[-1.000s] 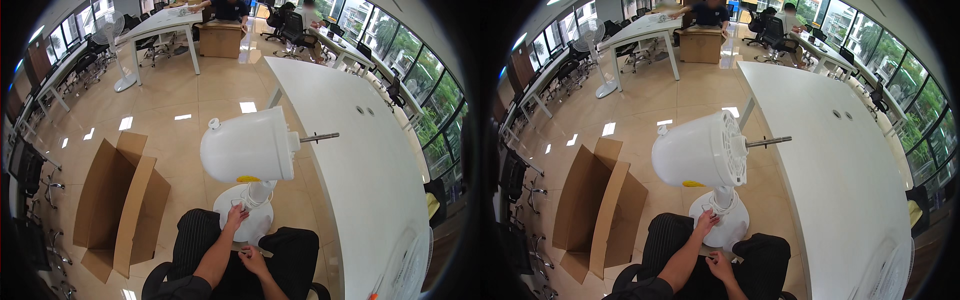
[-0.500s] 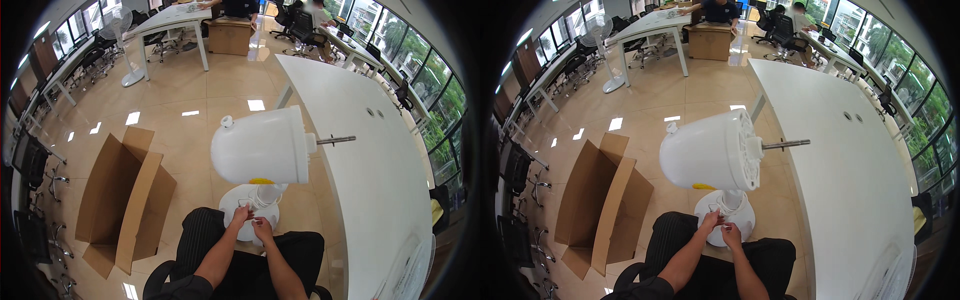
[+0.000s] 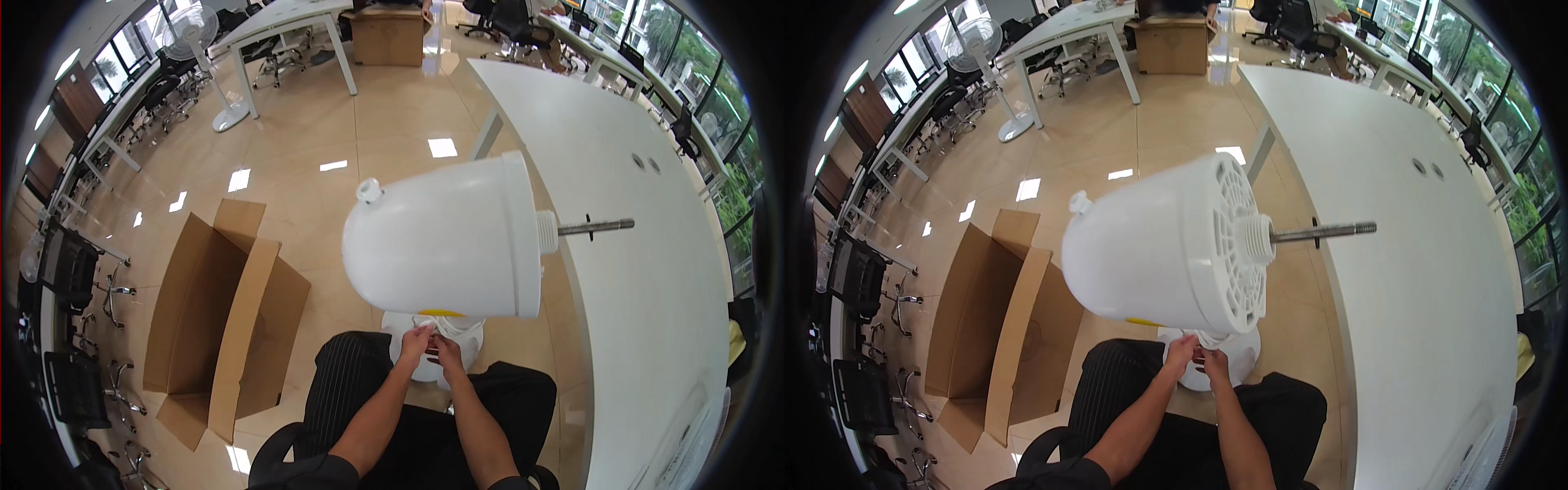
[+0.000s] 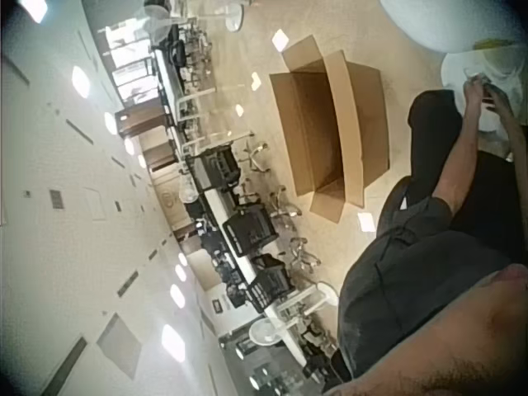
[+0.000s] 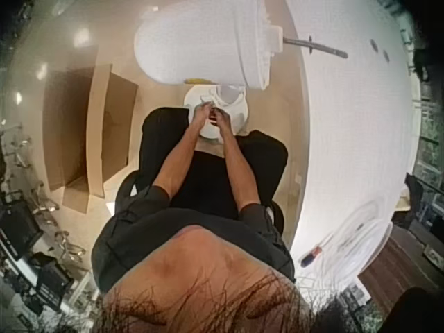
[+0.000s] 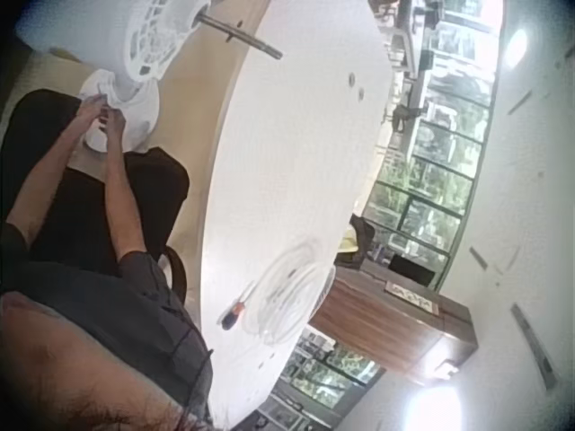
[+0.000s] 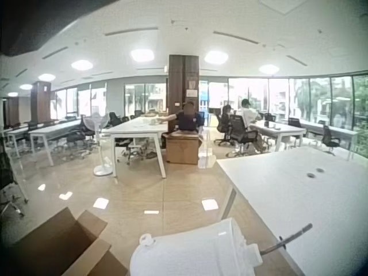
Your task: Assembling the components of a white pedestal fan, specifically the rear guard and blades.
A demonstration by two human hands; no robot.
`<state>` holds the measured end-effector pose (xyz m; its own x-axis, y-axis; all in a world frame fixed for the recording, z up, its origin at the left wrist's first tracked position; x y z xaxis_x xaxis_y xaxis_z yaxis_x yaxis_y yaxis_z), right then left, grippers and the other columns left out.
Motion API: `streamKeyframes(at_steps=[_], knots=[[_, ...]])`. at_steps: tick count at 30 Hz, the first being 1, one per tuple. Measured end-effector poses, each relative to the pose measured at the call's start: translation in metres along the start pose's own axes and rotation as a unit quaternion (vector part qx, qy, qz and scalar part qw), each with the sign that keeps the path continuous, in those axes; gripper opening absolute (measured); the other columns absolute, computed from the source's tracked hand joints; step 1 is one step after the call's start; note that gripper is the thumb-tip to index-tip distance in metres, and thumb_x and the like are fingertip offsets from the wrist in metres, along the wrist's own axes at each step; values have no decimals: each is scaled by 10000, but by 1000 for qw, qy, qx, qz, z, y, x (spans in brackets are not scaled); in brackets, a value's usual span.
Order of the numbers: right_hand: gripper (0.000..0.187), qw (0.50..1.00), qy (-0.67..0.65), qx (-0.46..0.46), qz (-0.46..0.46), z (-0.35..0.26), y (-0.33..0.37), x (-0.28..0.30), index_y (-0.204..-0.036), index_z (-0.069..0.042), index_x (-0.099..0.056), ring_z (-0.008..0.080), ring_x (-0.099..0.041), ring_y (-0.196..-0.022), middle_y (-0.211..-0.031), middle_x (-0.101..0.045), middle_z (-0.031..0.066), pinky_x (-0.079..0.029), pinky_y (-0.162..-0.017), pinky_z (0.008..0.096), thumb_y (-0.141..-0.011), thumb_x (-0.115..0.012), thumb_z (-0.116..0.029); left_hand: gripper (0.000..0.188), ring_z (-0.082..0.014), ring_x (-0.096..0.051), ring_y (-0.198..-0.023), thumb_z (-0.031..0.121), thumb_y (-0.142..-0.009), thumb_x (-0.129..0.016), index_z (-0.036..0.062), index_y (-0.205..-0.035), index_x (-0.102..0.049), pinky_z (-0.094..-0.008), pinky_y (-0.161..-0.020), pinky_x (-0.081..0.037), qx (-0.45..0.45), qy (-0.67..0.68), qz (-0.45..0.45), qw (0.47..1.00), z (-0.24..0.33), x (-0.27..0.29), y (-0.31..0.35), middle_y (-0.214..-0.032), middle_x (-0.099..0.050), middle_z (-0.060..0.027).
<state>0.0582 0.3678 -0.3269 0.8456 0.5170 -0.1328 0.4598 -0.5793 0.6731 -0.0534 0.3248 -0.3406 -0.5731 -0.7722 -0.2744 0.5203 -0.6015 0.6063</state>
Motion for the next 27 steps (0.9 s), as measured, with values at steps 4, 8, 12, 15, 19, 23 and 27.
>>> streamKeyframes(at_steps=[4,8,12,15,19,23,27], knots=[[358,999,23,2,24,7,10,10,-1160,-86,-635,178,-670,-840,-966,-668,48,-542,-679,324,-971,-564,-382,261,-141,-608,-614,300,-986,-542,50,-1019,-608,-291,-520,-489,-68,-160,45,984,10,5,-12,-794,-633,-89],[366,999,14,-8,49,8,8,25,-1213,-78,-590,185,-683,-812,-939,-683,81,-537,-666,312,-964,-589,-346,269,-115,-581,-645,329,-992,-545,68,-949,-596,-277,-557,-455,11,-82,-22,996,2,-7,-4,-701,-593,-46],[370,997,-27,-23,73,10,14,35,-1222,-60,-574,192,-688,-803,-942,-690,89,-540,-664,315,-963,-584,-324,257,-127,-556,-655,342,-1005,-532,94,-958,-577,-272,-602,-451,46,84,-68,993,2,-20,15,-693,-534,-20],[370,995,-27,-28,93,16,16,41,-1216,-49,-570,192,-691,-772,-928,-697,90,-541,-649,315,-958,-587,-314,281,-123,-506,-613,359,-1017,-499,103,-907,-540,-270,-571,-423,78,79,-111,988,2,-27,18,-679,-502,-12],[367,992,-2,-37,120,27,21,49,-1197,-45,-577,183,-693,-738,-903,-707,90,-537,-619,309,-950,-597,-315,361,-120,-398,-494,401,-1011,-406,115,-799,-466,-263,-425,-311,215,-32,-122,968,-15,-22,4,-638,-441,14],[374,991,20,-53,118,37,30,47,-1195,-42,-581,173,-692,-739,-883,-712,83,-527,-605,301,-945,-602,-319,354,-147,-498,-561,393,-971,-384,96,-862,-543,-284,-499,-399,249,-87,-171,949,-19,-20,-7,-655,-501,12],[390,993,3,-29,114,38,32,39,-1160,-13,-604,180,-679,-652,-844,-712,113,-508,-531,297,-905,-629,-308,342,-223,-633,-789,353,-943,-506,34,-1022,-599,-360,-707,-500,124,-27,-82,989,-13,-5,-15,-884,-628,-88]])
Point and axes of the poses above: each hand's wrist, its own y-axis away from the middle knuckle, its own x-axis out of the back of the hand, z = x × y, the point moved 10 cm from there along -y, towards the middle knuckle
